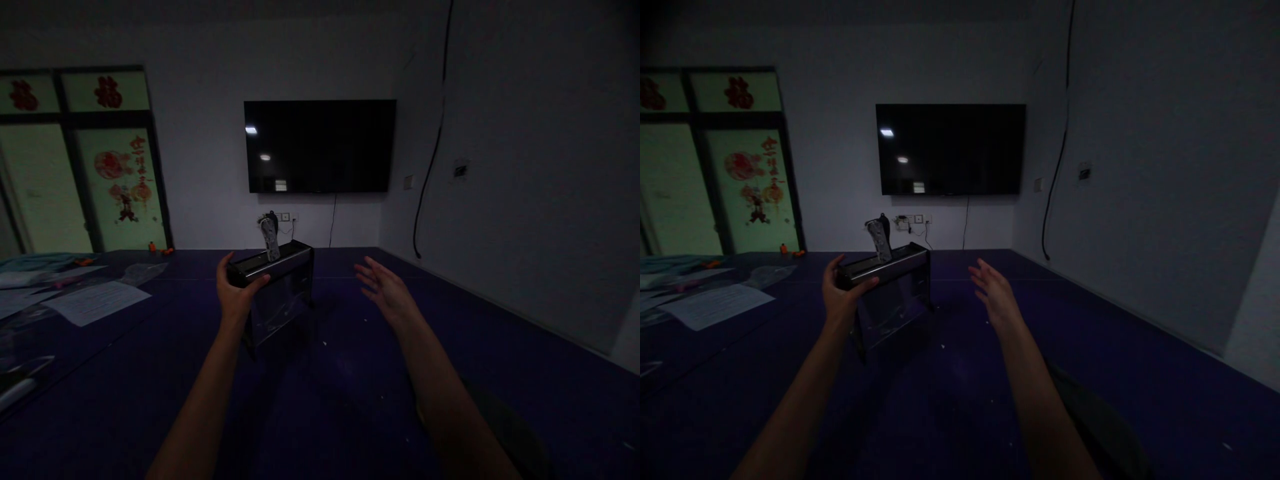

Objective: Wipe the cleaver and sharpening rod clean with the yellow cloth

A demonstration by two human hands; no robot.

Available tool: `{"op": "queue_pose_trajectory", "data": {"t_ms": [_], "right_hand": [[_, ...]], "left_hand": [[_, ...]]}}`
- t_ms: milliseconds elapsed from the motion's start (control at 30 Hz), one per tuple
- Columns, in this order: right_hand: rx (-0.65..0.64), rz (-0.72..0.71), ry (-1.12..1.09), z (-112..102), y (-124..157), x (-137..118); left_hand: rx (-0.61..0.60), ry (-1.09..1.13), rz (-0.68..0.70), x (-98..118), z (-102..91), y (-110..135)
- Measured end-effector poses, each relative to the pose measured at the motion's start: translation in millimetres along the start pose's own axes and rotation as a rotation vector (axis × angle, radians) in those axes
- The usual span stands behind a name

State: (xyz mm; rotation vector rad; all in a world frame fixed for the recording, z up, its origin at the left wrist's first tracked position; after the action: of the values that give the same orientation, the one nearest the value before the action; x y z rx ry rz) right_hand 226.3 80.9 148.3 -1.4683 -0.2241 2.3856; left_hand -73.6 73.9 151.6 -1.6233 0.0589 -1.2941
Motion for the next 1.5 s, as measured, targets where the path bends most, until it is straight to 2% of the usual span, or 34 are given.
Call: {"op": "queue_pose_trajectory", "data": {"t_ms": [233, 467, 867, 1500], "right_hand": [[-0.102, 0.056, -0.107, 0.7, -2.2, -1.2], [-0.095, 0.118, -0.111, 5.4, 1.2, -1.5], [-0.16, 0.13, -0.067, 3.1, -1.7, 2.4], [-0.087, 0.1, -0.071, -2.0, -0.7, -2.8]], "left_hand": [[0.249, -0.266, -0.025, -43.3, -18.3, -10.0], [0.353, -0.419, -0.024, -69.2, -36.8, -17.2], [0.358, -0.467, -0.053, -74.1, -38.5, -18.6], [0.235, -0.532, -0.107, -72.8, -35.6, -22.8]]}}
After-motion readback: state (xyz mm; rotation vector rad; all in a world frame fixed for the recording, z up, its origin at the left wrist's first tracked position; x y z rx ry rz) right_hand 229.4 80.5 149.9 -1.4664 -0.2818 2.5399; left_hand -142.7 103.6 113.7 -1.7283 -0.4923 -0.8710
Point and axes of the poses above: each hand's wrist, its own y-axis away from the middle knuckle, its own z-axis out of the palm, x = y × z, the point moved 2 cm from there along -y, towards the middle knuckle, and after that the axes turned 9 degrees about -y, right-handed, at the moved point
